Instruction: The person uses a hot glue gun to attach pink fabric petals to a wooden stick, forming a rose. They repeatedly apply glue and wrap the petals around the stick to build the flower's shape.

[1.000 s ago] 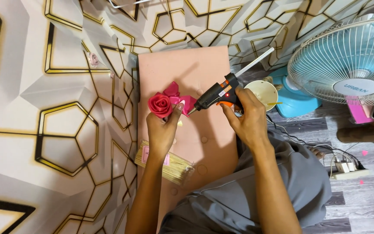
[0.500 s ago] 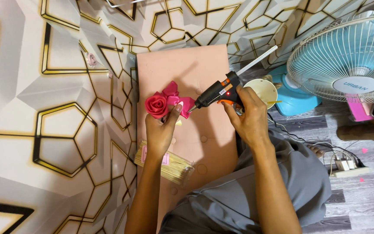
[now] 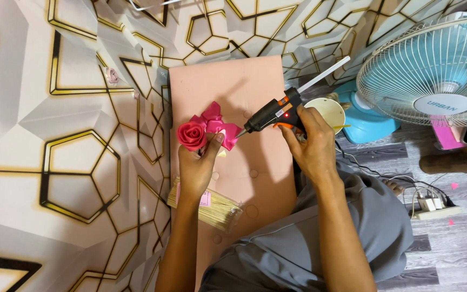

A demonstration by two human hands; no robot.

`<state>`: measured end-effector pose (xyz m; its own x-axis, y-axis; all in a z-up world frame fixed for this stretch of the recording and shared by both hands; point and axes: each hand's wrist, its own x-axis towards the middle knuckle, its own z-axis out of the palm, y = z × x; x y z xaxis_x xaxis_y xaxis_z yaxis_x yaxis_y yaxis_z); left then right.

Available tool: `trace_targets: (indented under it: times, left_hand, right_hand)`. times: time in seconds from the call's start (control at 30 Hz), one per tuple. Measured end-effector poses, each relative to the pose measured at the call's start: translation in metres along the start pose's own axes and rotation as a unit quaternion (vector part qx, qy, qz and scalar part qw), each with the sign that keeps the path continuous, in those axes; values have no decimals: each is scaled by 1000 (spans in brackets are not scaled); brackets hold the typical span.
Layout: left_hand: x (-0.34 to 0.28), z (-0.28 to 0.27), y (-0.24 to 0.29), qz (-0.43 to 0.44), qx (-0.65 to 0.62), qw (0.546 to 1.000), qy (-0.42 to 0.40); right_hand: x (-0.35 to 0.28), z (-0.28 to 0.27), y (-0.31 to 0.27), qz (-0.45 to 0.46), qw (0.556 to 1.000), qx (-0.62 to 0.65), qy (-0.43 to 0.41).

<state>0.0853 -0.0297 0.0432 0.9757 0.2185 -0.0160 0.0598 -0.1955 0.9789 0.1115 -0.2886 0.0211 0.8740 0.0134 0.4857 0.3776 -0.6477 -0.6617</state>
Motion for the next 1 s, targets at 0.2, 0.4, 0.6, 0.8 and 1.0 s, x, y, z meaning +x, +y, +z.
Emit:
trace_targets:
  times: [0.2,0.4,0.6,0.8,1.0]
  left_hand:
    - [-2,-1,10,5,-13,1000,-2]
    - [-4,-3,21,15,-20,1000,-6]
    - [-6,-5,15,38,-23,999,-15]
    - [-4,-7,10,58,-15,998,-19]
    - [-5,-9,6,64,-17,998,-24]
  right_hand:
    - [1,-2,1,6,1000,0,4]
    - [1,-2,1,18,1000,2,6]
    - [2,-4,-2,21,1000,10,10]
    - [2,-5,-2,20,1000,8,11]
    - [2,-5,0,25,1000,2,11]
